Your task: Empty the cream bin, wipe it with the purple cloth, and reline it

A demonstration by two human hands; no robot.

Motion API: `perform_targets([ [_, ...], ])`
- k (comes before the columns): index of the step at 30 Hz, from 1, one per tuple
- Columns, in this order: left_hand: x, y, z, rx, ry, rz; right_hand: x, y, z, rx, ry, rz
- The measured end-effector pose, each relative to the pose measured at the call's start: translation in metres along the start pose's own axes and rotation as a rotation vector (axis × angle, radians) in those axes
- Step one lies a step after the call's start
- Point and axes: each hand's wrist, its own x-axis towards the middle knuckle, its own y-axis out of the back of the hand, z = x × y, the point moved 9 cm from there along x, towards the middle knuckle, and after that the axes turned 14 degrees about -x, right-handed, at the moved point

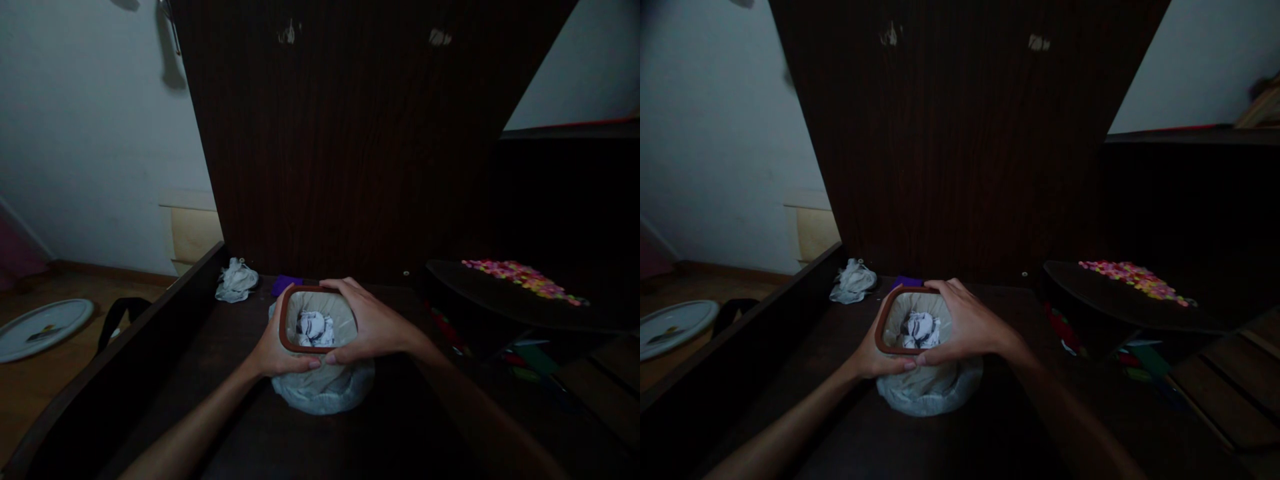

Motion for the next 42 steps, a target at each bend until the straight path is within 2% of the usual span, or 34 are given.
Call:
perform_targets([
  [15,0.002,-0.002,0.010,0.042,0.015,-0.008,0.006,0.010,0.001,0.103,-0.042,-0.036],
  [30,0.001,0.003,0.007,0.081,0.074,0.006,0.010,0.011,0.003,0.209,-0.082,-0.061],
  [36,0.001,0.002,0.005,0.088,0.112,-0.016,0.009,0.011,0.005,0.153,-0.070,-0.013],
  [42,0.002,-0.004,0.003,-0.093,0.051,-0.037,0.006,0.044,0.003,0.209,0.011,0.165],
])
